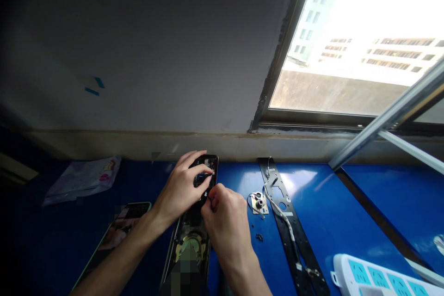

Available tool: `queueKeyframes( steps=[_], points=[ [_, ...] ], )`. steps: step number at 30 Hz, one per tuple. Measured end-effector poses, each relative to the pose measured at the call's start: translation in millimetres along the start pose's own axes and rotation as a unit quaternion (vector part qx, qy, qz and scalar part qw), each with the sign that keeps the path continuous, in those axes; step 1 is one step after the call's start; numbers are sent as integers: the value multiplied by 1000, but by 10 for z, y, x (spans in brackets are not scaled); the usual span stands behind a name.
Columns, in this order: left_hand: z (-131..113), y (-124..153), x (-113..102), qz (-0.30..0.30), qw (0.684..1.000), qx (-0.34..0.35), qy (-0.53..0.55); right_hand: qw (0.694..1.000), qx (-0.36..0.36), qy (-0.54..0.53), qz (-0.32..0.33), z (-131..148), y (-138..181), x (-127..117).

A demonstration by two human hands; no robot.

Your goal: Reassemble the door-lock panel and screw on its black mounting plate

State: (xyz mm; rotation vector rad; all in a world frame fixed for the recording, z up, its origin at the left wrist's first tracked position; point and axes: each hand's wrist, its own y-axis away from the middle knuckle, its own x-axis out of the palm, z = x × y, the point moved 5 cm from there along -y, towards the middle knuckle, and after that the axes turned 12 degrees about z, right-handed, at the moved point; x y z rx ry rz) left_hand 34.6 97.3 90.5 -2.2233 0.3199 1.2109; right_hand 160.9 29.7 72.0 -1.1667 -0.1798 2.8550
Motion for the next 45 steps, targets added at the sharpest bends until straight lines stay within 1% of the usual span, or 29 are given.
queueKeyframes(
  steps=[5,12,16,20,26,32,38,45],
  points=[
    [19,-1,13,-1,1000,-5,-1,1000,-23,-4,14,39,-20,31],
    [20,-10,-6,3,1000,-2,7,999,-44,-1,30,72,-18,-25],
    [16,-19,-11,7,1000,-1,-3,997,-54,0,47,80,-27,-17],
    [14,-19,-4,1,1000,0,-13,997,-57,6,51,74,-37,-15],
    [14,-20,0,13,1000,-5,-14,996,-67,15,53,58,-38,-50],
    [28,-23,1,0,1000,-5,-3,998,-54,15,30,20,-15,-20],
    [46,-24,36,-12,1000,4,6,1000,-26,3,0,-21,19,-23],
    [58,-53,26,-27,999,13,19,999,-2,-50,-2,-121,6,29]
  ],
)
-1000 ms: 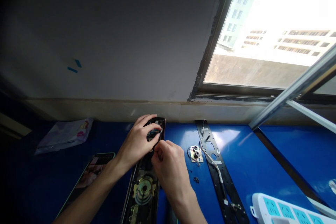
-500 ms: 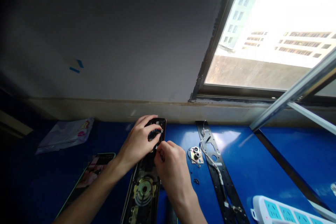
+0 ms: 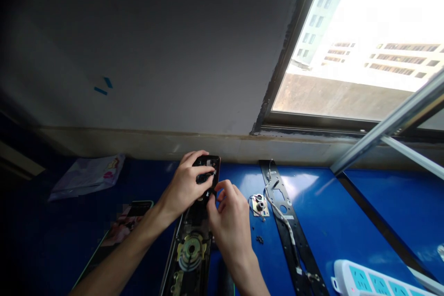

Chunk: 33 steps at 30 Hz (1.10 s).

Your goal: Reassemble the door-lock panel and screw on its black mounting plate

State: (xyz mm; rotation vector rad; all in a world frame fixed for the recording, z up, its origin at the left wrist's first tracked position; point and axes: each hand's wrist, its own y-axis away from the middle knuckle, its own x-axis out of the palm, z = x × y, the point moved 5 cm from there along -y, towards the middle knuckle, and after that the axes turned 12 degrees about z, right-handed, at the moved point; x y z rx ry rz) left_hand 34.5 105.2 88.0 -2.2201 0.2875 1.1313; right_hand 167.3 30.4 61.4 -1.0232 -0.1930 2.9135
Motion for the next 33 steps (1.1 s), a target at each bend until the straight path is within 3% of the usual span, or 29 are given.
queueKeyframes(
  steps=[7,13,18,27,33],
  points=[
    [-2,28,24,-7,1000,4,-5,999,-3,-42,17,-42,-34,10],
    [-61,335,-25,-37,998,-43,15,993,3,-99,57,-111,41,-8],
    [-88,628,19,-9,994,-88,70,986,11,-142,83,-131,129,-32],
    [-147,845,67,21,992,-83,93,990,18,-134,39,-123,126,99],
    [-183,1022,24,27,990,-94,97,983,30,-167,66,-178,265,46]
  ],
)
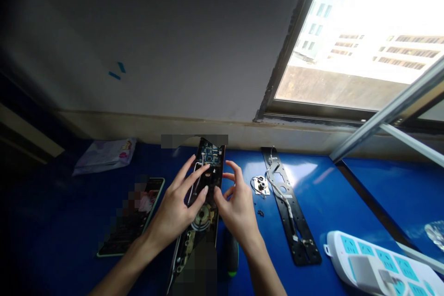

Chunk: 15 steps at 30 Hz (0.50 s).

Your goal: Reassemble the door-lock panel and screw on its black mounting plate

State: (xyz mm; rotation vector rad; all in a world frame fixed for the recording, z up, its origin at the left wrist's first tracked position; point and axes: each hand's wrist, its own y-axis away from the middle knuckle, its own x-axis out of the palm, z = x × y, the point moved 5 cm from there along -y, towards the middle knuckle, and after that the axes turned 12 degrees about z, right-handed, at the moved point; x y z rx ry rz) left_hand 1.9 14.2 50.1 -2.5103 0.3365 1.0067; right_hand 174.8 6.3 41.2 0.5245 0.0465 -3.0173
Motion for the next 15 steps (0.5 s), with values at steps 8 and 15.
queueKeyframes(
  steps=[8,15],
  points=[
    [-64,258,72,9,1000,-3,23,999,18,-28,23,-9,128,51],
    [-77,434,122,21,999,-11,32,992,31,-70,98,-23,343,56]
  ],
)
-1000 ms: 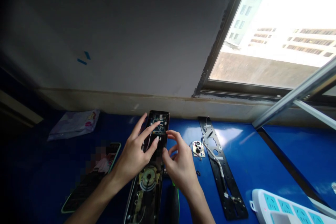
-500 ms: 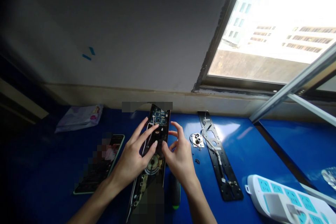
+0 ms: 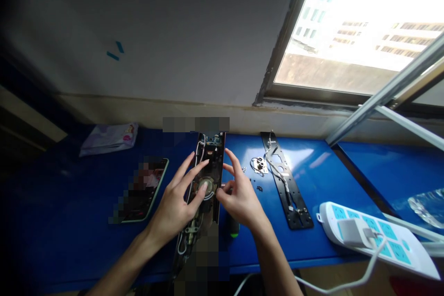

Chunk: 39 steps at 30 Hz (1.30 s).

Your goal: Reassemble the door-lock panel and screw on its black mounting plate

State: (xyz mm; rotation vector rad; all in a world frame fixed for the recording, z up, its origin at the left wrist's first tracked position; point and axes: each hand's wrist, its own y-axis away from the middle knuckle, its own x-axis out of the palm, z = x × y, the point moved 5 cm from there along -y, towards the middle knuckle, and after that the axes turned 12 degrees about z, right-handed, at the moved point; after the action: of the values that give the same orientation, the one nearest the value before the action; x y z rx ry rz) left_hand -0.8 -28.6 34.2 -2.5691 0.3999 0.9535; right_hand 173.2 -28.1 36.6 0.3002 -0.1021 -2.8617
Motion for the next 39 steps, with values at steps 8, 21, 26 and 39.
queueKeyframes(
  steps=[8,21,26,39],
  points=[
    [-23,97,39,0,1000,0,5,999,-13,34,-27,-22,80,115],
    [-77,279,86,7,1000,-1,7,995,-7,76,64,-1,457,157],
    [-97,335,107,17,1000,-4,2,988,-14,97,119,-5,582,206],
    [-160,347,171,-14,1000,-3,2,991,-18,106,77,-149,632,337]
  ],
)
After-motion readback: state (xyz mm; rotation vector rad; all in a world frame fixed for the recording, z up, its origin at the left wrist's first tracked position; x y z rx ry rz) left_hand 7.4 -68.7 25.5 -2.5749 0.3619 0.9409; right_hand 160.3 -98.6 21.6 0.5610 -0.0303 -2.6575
